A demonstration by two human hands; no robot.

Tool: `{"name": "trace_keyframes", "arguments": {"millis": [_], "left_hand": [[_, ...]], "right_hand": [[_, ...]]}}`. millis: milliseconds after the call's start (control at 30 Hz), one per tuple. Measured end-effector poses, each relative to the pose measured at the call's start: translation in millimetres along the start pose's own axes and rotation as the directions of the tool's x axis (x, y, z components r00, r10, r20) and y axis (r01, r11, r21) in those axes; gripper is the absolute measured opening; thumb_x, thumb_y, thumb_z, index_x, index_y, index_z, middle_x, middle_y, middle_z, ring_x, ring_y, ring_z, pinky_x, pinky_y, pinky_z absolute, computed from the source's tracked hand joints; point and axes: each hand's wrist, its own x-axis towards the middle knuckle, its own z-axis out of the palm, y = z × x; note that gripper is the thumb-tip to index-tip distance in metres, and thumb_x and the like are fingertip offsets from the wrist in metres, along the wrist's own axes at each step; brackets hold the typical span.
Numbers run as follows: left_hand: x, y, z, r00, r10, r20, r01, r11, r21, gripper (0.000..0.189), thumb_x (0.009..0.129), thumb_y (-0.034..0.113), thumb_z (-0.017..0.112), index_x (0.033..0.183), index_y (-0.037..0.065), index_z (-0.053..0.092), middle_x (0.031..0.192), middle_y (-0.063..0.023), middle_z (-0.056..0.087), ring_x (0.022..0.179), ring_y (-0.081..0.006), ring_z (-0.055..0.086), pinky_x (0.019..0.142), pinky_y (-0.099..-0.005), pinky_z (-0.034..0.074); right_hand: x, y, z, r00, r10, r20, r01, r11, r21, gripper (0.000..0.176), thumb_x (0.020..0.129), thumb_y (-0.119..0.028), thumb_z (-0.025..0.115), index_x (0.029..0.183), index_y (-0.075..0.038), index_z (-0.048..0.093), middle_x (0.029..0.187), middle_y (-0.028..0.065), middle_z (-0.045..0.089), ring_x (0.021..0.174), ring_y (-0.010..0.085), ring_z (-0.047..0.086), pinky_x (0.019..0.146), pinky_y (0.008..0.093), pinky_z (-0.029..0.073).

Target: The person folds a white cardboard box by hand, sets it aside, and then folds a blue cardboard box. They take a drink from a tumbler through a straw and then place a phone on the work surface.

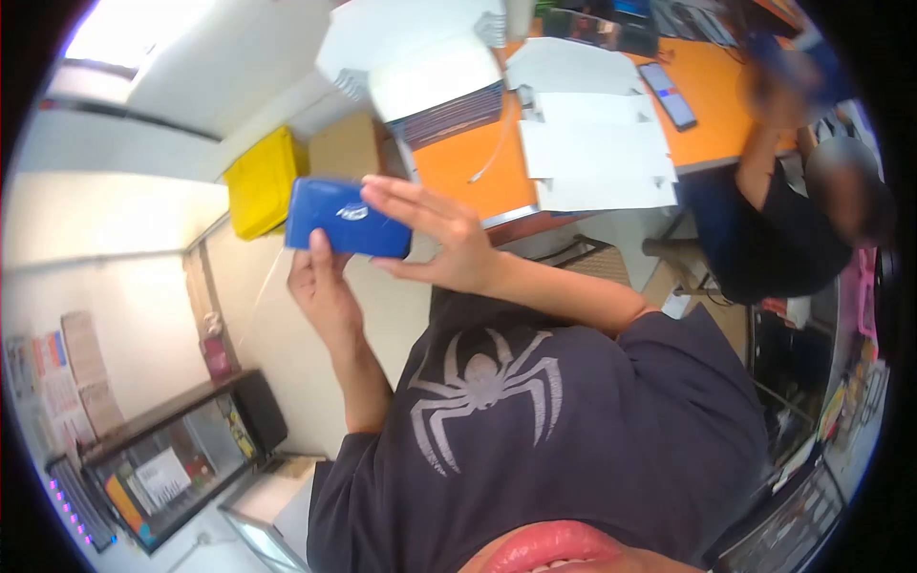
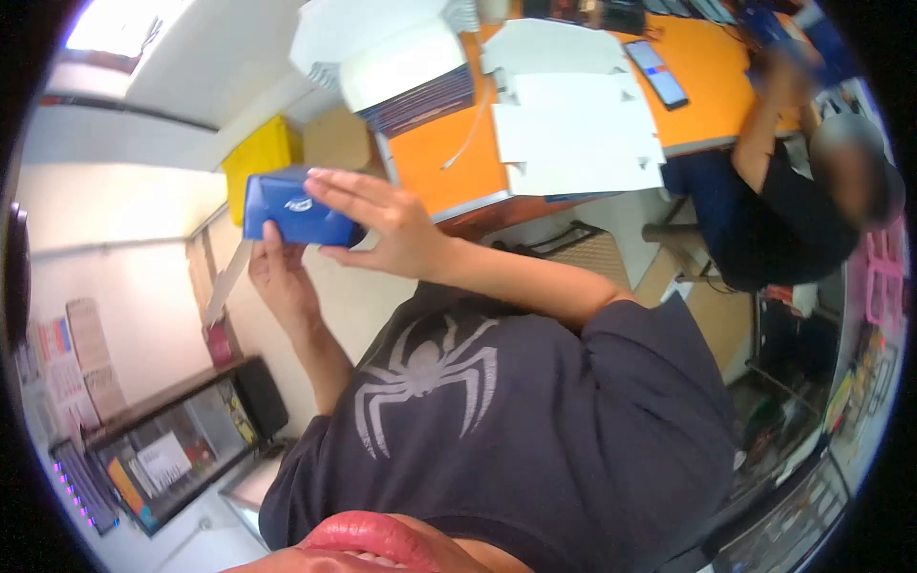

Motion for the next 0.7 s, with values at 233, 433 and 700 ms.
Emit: {"name": "trace_keyframes", "arguments": {"millis": [233,433,700], "left_hand": [[-4,0,4,0.999,0.041,0.023,-0.043,0.995,0.093,0.029,0.092,0.015,0.050,0.108,-0.008,0.055,0.099,-0.0135,0.061,0.086,-0.0170,0.060,0.073,-0.0294,0.052],[-4,-2,-4,0.994,0.050,0.093,-0.055,0.997,0.053,0.026,0.089,0.010,0.054,0.108,-0.009,0.054,0.099,-0.0136,0.061,0.087,-0.0170,0.060,0.073,-0.0293,0.052],[-11,-5,10,0.998,0.010,-0.061,-0.005,0.996,0.089,0.025,0.087,0.005,0.056,0.107,-0.009,0.054,0.101,-0.0162,0.061,0.088,-0.0179,0.061,0.079,-0.0299,0.050]], "right_hand": [[-3,4,0,0.998,-0.043,-0.047,0.041,0.999,-0.035,0.058,0.065,-0.018,0.077,0.119,-0.012,0.056,0.123,0.0098,0.053,0.105,0.0245,0.056,0.085,0.0337,0.048],[-6,6,-2,0.999,-0.037,-0.026,0.037,0.999,-0.006,0.057,0.064,-0.021,0.077,0.118,-0.014,0.057,0.123,0.0090,0.052,0.106,0.0245,0.055,0.084,0.0332,0.048],[2,7,-5,0.992,-0.125,-0.018,0.123,0.988,-0.095,0.053,0.066,-0.025,0.076,0.116,-0.018,0.058,0.117,0.0066,0.054,0.105,0.0245,0.053,0.086,0.0358,0.045]]}}
